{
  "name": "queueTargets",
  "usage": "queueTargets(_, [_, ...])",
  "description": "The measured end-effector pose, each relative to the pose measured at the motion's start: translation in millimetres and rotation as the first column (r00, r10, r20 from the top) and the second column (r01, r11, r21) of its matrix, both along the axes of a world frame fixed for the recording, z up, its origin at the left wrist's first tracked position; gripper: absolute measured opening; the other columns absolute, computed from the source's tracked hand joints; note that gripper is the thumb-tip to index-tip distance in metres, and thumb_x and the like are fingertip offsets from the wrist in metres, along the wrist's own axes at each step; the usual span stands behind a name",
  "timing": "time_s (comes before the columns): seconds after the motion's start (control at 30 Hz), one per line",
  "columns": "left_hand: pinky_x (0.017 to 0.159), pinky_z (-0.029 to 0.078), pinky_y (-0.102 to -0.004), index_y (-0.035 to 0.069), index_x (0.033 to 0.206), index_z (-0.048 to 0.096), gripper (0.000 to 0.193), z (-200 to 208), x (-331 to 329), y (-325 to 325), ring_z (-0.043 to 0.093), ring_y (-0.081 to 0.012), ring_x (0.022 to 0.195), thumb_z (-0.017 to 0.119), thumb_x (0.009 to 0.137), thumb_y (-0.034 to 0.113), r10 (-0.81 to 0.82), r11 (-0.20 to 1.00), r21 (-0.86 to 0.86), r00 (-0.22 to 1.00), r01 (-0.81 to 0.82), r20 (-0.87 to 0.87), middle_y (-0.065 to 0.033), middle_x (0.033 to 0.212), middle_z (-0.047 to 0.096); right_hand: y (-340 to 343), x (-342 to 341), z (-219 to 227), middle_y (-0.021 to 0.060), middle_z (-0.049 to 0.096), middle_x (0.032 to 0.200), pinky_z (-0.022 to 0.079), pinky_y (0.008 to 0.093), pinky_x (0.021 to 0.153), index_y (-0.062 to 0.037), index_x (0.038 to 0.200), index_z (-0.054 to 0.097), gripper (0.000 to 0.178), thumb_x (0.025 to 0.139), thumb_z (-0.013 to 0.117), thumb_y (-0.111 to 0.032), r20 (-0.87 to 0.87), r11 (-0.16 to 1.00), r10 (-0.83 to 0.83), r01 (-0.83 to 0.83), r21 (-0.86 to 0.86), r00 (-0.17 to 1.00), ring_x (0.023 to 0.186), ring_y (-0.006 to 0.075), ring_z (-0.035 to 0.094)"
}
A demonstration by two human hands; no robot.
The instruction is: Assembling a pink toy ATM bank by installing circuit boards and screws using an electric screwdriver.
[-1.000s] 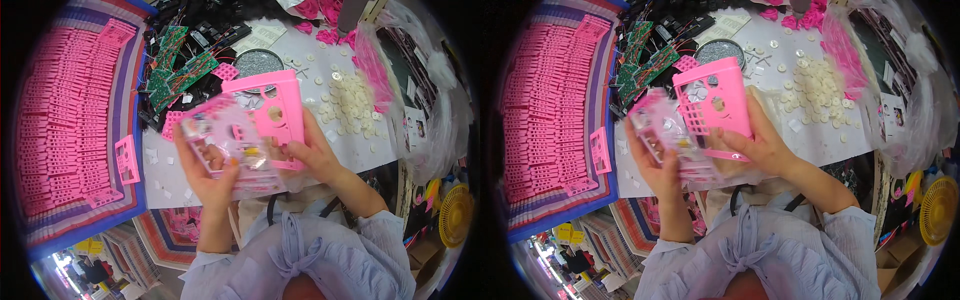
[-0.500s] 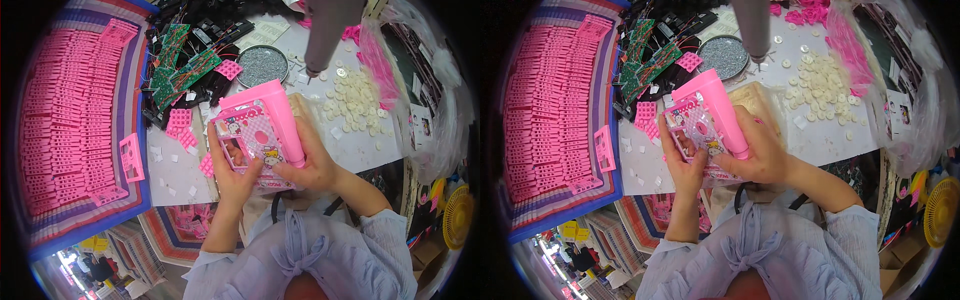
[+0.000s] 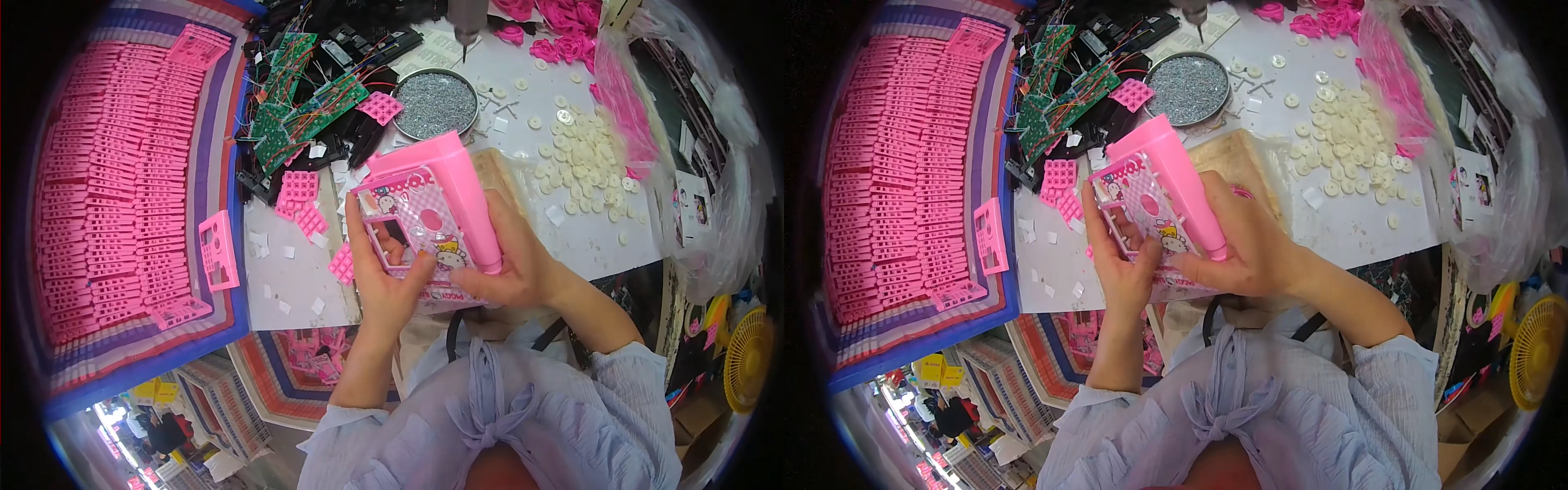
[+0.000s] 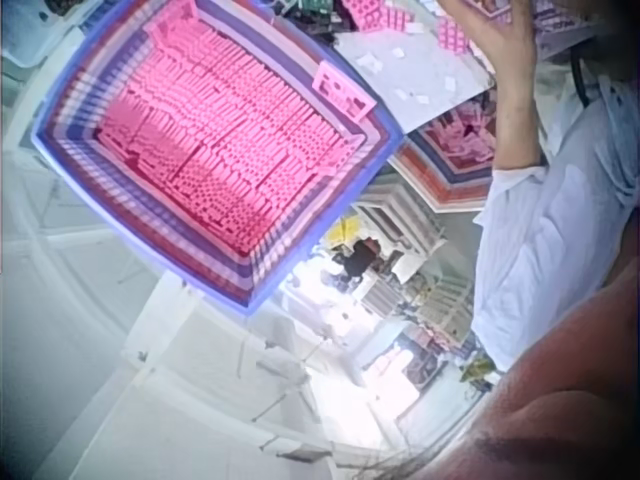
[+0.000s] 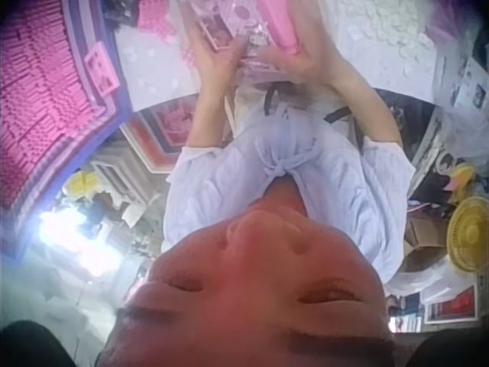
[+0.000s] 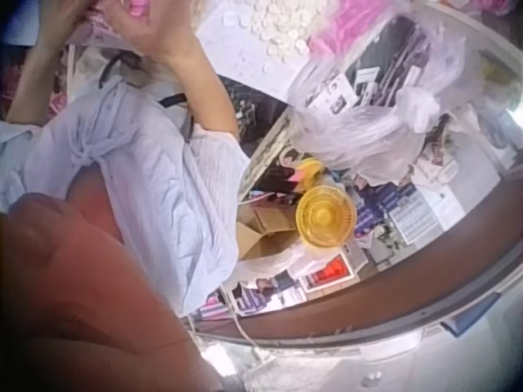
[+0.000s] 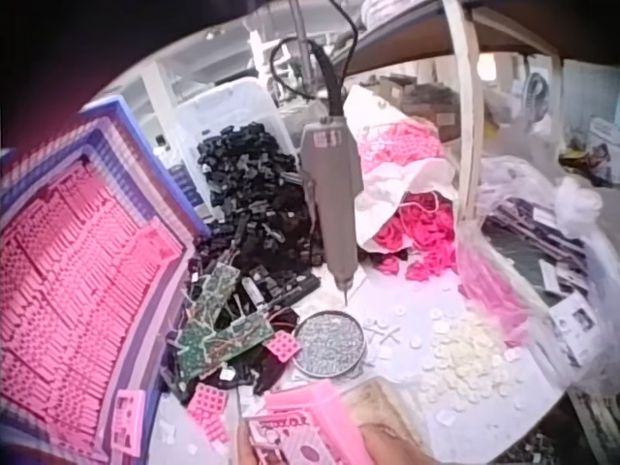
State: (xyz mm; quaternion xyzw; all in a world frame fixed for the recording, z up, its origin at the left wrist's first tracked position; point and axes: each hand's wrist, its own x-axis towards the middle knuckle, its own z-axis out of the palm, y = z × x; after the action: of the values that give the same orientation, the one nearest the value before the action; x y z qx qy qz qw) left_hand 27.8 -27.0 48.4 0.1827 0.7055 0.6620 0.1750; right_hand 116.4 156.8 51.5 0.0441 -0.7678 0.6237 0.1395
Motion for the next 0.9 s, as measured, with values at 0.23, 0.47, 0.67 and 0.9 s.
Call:
queueTargets(0.23, [0.092,0.048,-0.0315,0.000,0.161,0.009,0.114,0,3,0,0.055,-0.0174,0.107,0.080,0.072,0.003,-0.004,0.990,-0.138,0.988,-0.017,-0.152,-0.0116,0.130,0.051,8,0,4,0.0148,0.057,0.124,0.047,0.0353,0.093,0.0029,0.144,0.038,0.072,0.086,0.074,-0.019,0.000,0.971,0.151,-0.148,-0.187,0.989,0.113,0.0204,0.057])
queueTargets(0.47, [0.094,0.051,-0.0310,-0.003,0.146,0.038,0.063,-4,-23,2,0.062,-0.0181,0.111,0.067,0.097,0.023,0.127,0.987,0.093,0.991,-0.131,0.042,-0.0134,0.128,0.060,9,8,2,0.0118,0.054,0.137,0.047,0.0321,0.101,-0.0004,0.154,0.028,0.081,0.087,0.073,-0.012,0.179,0.777,0.241,-0.079,-0.625,0.954,0.122,0.0168,0.054])
queueTargets(0.67, [0.081,0.051,-0.0231,-0.001,0.116,0.062,0.031,-9,-33,-5,0.064,-0.0072,0.090,0.047,0.110,0.026,0.159,0.965,0.175,0.968,-0.194,0.196,-0.0047,0.101,0.069,32,14,9,0.0128,0.056,0.137,0.053,0.0313,0.096,-0.0017,0.155,0.028,0.084,0.085,0.075,-0.003,0.388,0.872,0.403,-0.219,-0.438,0.829,0.116,0.0186,0.063])
queueTargets(0.9, [0.072,0.046,-0.0213,0.000,0.115,0.060,0.029,-5,-37,3,0.057,-0.0035,0.083,0.046,0.110,0.024,0.193,0.968,0.172,0.980,-0.183,-0.045,-0.0016,0.095,0.066,26,19,1,0.0132,0.060,0.136,0.053,0.0323,0.098,0.0008,0.151,0.035,0.076,0.084,0.072,0.006,0.304,0.741,0.376,-0.087,-0.665,0.875,0.119,0.0196,0.063])
